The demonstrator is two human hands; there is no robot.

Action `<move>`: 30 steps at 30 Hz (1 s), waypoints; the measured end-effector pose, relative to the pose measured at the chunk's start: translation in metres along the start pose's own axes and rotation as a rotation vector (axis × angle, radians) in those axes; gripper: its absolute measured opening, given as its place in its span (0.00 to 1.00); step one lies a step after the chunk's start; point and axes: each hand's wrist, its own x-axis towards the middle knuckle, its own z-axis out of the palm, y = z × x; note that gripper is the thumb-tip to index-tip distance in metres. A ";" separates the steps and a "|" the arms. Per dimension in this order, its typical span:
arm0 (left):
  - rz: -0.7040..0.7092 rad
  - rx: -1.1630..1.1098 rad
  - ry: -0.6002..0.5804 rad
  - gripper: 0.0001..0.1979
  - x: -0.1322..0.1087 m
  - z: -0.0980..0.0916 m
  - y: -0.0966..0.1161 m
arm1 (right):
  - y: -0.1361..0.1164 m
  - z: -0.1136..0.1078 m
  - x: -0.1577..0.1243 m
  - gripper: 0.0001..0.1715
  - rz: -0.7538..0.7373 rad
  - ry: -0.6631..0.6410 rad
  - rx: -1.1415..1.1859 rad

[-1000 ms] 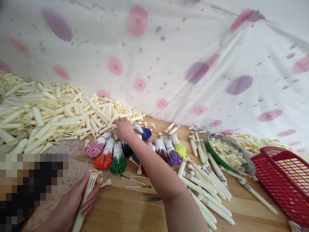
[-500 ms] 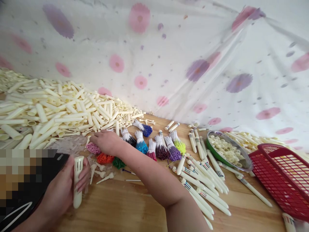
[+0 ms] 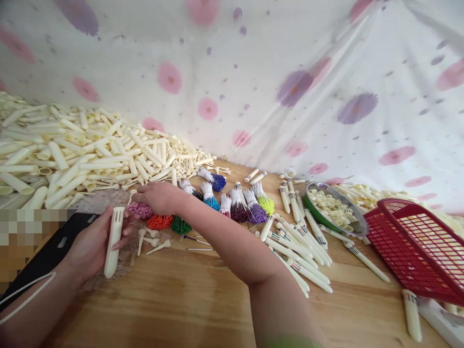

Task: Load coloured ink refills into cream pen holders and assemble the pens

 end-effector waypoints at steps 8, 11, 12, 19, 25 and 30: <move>-0.073 0.135 -0.001 0.15 0.001 0.003 -0.015 | -0.001 -0.012 -0.014 0.10 0.008 -0.021 -0.035; -0.084 0.147 -0.029 0.16 0.000 0.004 -0.016 | -0.003 -0.011 -0.020 0.10 0.042 0.001 -0.078; -0.086 0.148 -0.035 0.16 0.000 0.004 -0.016 | -0.004 -0.011 -0.022 0.10 0.048 0.001 -0.089; -0.076 0.127 -0.038 0.16 -0.002 0.004 -0.019 | -0.008 -0.014 -0.027 0.08 0.017 0.012 -0.118; -0.017 0.100 -0.048 0.16 -0.002 0.006 -0.022 | -0.029 0.002 -0.036 0.14 -0.149 0.237 -0.156; 0.020 0.125 -0.034 0.16 0.001 0.005 -0.023 | -0.024 0.025 -0.044 0.12 -0.102 0.398 -0.183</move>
